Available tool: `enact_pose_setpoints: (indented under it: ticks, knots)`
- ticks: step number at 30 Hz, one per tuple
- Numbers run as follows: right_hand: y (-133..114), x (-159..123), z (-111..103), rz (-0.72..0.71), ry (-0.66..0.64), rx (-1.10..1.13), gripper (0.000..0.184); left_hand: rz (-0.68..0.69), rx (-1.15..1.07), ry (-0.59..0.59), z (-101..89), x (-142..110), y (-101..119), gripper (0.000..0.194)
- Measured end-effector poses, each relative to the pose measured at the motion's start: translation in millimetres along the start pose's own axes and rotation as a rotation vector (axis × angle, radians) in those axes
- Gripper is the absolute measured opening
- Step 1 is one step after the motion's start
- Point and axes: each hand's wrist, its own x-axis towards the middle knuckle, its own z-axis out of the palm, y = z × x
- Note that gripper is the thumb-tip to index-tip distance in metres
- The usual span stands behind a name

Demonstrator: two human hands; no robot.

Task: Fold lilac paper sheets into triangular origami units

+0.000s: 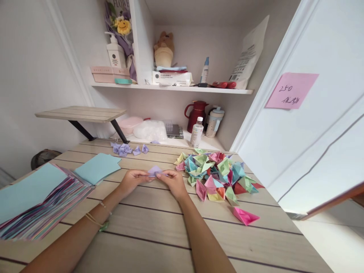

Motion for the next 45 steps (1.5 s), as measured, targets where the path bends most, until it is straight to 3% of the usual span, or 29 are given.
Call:
enact_pose_setpoints:
  ticks: [9,12,18,22,24,28,31,36,45]
  knots:
    - [-1.7,1.5,-1.3,0.007,-0.038,-0.015,0.022,-0.053,-0.083,0.142,8.1,-0.6,2.6,0.024]
    - [-1.4,1.3,-1.6,0.014,-0.066,-0.026,0.021,-0.094,-0.105,0.136,7.2,-0.7,3.7,0.026]
    - [3.4,3.0,1.8,0.089,0.014,0.059,0.025,-0.135,-0.092,0.112,5.9,-0.7,4.9,0.03]
    - [7.4,4.0,2.1,0.132,0.073,0.183,0.052,-0.128,-0.112,0.096,7.6,-0.4,1.7,0.048]
    - [9.2,4.2,1.1,0.15,0.065,0.172,0.051,-0.139,-0.094,0.087,9.0,-0.3,-0.2,0.051]
    - [12.3,4.5,-0.1,0.175,0.023,0.099,0.042,-0.187,-0.032,0.039,13.4,-1.8,-0.6,0.04]
    - [12.8,4.6,0.9,0.184,0.014,0.094,0.047,-0.21,-0.002,0.012,15.9,-3.6,2.2,0.034]
    - [9.0,3.5,2.0,0.204,0.004,0.184,0.057,-0.198,-0.043,0.08,15.1,-2.7,4.5,0.03]
    - [5.9,4.0,0.5,0.228,-0.019,0.22,0.049,-0.174,-0.059,0.061,14.7,0.1,4.8,0.03]
